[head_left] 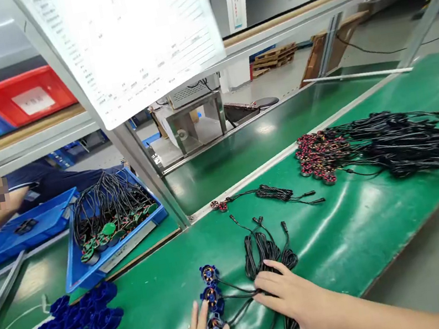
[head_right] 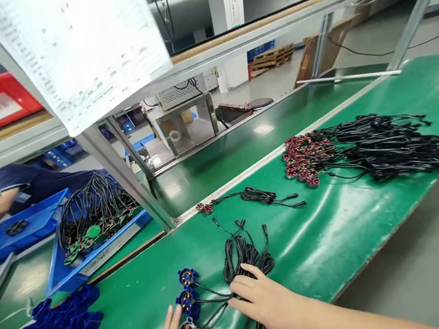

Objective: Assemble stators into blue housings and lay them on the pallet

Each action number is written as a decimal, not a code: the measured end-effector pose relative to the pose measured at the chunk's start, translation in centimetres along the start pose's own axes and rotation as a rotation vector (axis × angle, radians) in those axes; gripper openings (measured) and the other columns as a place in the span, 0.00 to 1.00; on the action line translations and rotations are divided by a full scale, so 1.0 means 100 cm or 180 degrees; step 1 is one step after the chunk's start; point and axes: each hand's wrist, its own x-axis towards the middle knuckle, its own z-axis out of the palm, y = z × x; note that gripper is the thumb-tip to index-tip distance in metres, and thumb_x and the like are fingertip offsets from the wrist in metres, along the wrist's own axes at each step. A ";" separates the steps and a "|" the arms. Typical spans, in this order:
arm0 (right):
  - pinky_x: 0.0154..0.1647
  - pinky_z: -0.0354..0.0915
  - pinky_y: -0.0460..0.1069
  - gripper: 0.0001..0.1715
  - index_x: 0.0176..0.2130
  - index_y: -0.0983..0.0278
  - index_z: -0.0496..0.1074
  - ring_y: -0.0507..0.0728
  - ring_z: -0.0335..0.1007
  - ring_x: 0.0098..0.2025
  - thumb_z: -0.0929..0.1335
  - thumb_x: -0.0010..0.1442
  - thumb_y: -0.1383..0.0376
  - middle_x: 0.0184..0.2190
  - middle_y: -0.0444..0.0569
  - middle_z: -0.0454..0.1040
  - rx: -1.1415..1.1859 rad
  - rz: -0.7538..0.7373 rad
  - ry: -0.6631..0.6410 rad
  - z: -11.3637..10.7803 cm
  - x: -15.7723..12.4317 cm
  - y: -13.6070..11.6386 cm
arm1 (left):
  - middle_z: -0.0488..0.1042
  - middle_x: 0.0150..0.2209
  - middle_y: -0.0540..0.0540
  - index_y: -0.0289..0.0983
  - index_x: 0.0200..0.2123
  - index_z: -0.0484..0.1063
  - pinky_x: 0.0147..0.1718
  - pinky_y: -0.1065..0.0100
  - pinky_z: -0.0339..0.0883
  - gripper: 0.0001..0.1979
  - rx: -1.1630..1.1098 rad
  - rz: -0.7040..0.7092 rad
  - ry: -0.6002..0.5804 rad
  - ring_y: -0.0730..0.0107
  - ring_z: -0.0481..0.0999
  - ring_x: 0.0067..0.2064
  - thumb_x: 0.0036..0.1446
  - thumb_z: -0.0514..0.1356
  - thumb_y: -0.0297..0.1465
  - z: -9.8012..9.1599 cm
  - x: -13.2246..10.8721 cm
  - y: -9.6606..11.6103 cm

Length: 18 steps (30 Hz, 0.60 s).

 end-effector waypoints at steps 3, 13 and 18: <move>0.65 0.54 0.71 0.41 0.58 0.64 0.72 0.67 0.70 0.51 0.71 0.56 0.40 0.45 0.59 0.75 -0.0356 0.0288 0.0331 -0.001 -0.020 0.009 | 0.48 0.74 0.47 0.63 0.70 0.45 0.59 0.45 0.70 0.43 -0.0015 0.0983 -0.0190 0.43 0.57 0.70 0.60 0.65 0.36 -0.007 0.035 0.019; 0.56 0.68 0.63 0.17 0.52 0.52 0.78 0.64 0.74 0.52 0.67 0.66 0.58 0.48 0.54 0.78 -0.1314 0.1091 0.0898 -0.022 -0.120 0.098 | 0.50 0.72 0.29 0.43 0.65 0.63 0.64 0.43 0.63 0.34 -0.0664 0.1942 -0.0367 0.42 0.57 0.71 0.58 0.63 0.45 0.028 0.149 0.134; 0.55 0.69 0.66 0.20 0.49 0.51 0.81 0.69 0.75 0.52 0.64 0.65 0.53 0.47 0.56 0.79 -0.1346 0.1858 0.0898 -0.045 -0.144 0.134 | 0.47 0.73 0.29 0.45 0.69 0.57 0.63 0.38 0.61 0.40 -0.0749 0.1573 -0.0445 0.37 0.54 0.71 0.57 0.65 0.47 0.051 0.184 0.164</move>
